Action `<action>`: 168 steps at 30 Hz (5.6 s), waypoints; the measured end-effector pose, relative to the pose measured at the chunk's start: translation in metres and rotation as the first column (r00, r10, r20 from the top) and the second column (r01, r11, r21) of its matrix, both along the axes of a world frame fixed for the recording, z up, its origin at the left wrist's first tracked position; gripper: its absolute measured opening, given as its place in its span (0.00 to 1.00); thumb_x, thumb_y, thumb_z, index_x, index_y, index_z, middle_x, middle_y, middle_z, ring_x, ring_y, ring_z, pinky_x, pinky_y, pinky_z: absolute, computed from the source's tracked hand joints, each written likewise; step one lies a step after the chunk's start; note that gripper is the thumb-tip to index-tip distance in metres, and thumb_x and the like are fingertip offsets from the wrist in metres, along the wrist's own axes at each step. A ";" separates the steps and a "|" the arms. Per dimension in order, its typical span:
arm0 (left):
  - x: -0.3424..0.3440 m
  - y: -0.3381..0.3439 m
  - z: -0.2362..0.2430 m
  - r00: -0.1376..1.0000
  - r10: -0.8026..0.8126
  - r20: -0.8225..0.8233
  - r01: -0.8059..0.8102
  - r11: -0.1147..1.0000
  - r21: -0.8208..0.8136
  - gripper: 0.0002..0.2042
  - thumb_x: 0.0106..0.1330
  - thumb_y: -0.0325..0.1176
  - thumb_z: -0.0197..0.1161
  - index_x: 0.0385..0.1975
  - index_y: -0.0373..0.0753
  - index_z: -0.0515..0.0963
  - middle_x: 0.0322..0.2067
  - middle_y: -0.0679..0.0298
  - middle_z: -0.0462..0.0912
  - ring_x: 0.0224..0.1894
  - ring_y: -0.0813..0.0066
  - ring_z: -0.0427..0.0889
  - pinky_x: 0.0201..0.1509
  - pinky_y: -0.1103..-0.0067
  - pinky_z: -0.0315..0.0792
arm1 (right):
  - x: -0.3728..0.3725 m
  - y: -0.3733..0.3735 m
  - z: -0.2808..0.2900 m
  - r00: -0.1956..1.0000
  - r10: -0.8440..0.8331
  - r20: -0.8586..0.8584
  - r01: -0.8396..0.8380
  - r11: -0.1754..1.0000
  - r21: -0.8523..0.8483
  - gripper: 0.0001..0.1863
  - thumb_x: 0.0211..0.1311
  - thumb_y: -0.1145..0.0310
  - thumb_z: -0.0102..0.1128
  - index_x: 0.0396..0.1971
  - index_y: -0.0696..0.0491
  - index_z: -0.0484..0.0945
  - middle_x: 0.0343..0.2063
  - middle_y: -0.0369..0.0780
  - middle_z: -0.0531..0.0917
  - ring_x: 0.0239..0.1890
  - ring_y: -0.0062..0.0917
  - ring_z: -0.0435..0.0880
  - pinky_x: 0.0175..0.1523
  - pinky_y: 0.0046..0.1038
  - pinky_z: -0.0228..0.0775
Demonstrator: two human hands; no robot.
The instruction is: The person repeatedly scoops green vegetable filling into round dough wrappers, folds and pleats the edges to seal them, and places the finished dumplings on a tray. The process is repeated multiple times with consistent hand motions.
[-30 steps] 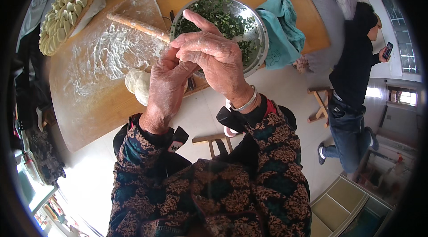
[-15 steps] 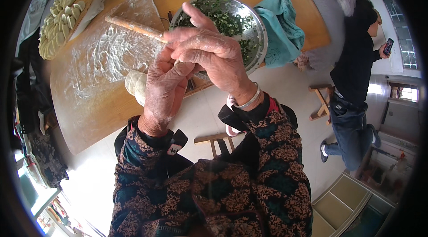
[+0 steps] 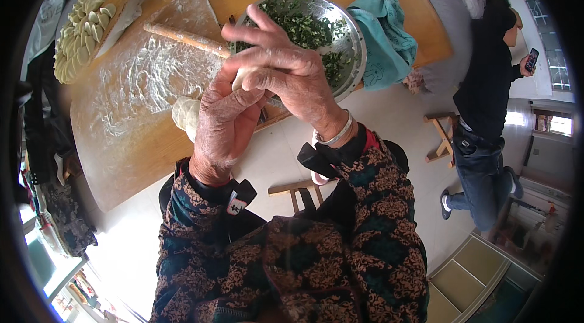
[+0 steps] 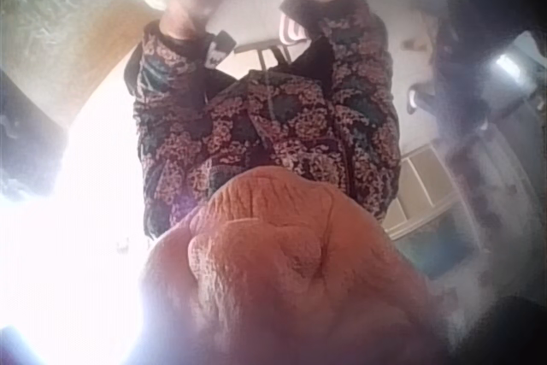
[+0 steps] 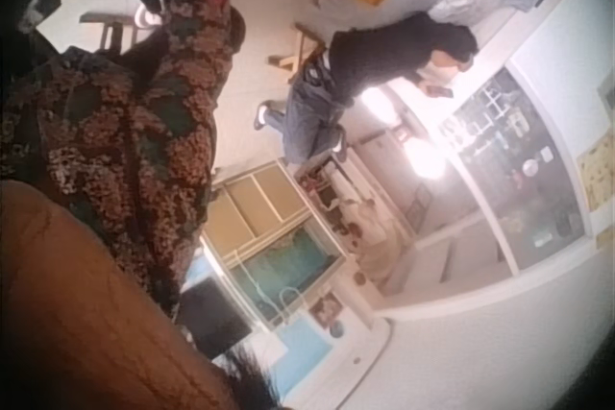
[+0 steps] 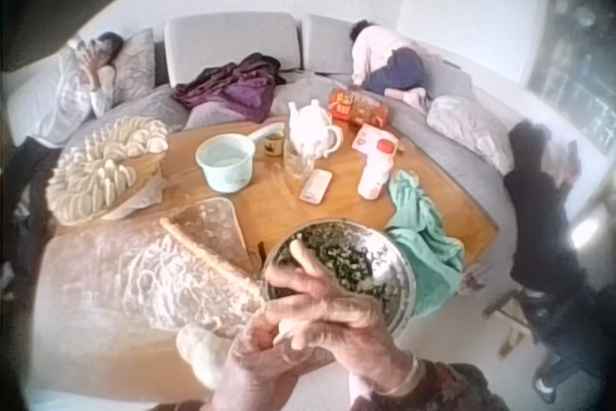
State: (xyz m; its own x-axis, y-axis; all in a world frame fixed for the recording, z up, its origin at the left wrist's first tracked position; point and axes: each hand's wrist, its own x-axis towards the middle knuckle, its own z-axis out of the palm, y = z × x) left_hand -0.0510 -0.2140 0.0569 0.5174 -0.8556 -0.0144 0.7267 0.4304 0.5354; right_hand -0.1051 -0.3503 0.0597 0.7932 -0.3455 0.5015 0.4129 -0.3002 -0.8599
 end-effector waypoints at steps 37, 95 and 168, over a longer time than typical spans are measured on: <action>0.018 0.032 -0.001 1.000 0.009 0.023 -0.012 0.991 0.135 0.15 0.66 0.21 0.64 0.52 0.36 0.73 0.45 0.67 0.78 0.48 0.80 0.79 0.53 0.82 0.76 | 0.010 0.024 0.024 0.989 -0.122 0.088 0.150 0.861 -0.485 0.10 0.50 0.83 0.66 0.32 0.55 0.84 0.30 0.38 0.80 0.35 0.31 0.77 0.41 0.29 0.72; 0.142 0.197 -0.020 0.665 0.742 0.091 -0.746 0.666 0.017 0.19 0.75 0.37 0.49 0.60 0.33 0.68 0.53 0.50 0.79 0.55 0.62 0.79 0.61 0.68 0.74 | 0.168 0.087 0.053 0.783 -0.011 -0.622 -0.518 0.543 -0.661 0.11 0.64 0.69 0.60 0.43 0.57 0.83 0.37 0.42 0.86 0.41 0.36 0.85 0.49 0.33 0.75; 0.050 0.031 -0.014 0.953 0.295 0.076 -0.303 0.941 0.148 0.16 0.73 0.33 0.58 0.54 0.29 0.75 0.48 0.60 0.82 0.48 0.73 0.80 0.54 0.76 0.74 | 0.021 0.060 0.015 0.896 0.029 -0.442 0.183 0.885 0.429 0.14 0.66 0.66 0.66 0.45 0.59 0.78 0.35 0.36 0.85 0.31 0.16 0.83 0.34 0.18 0.73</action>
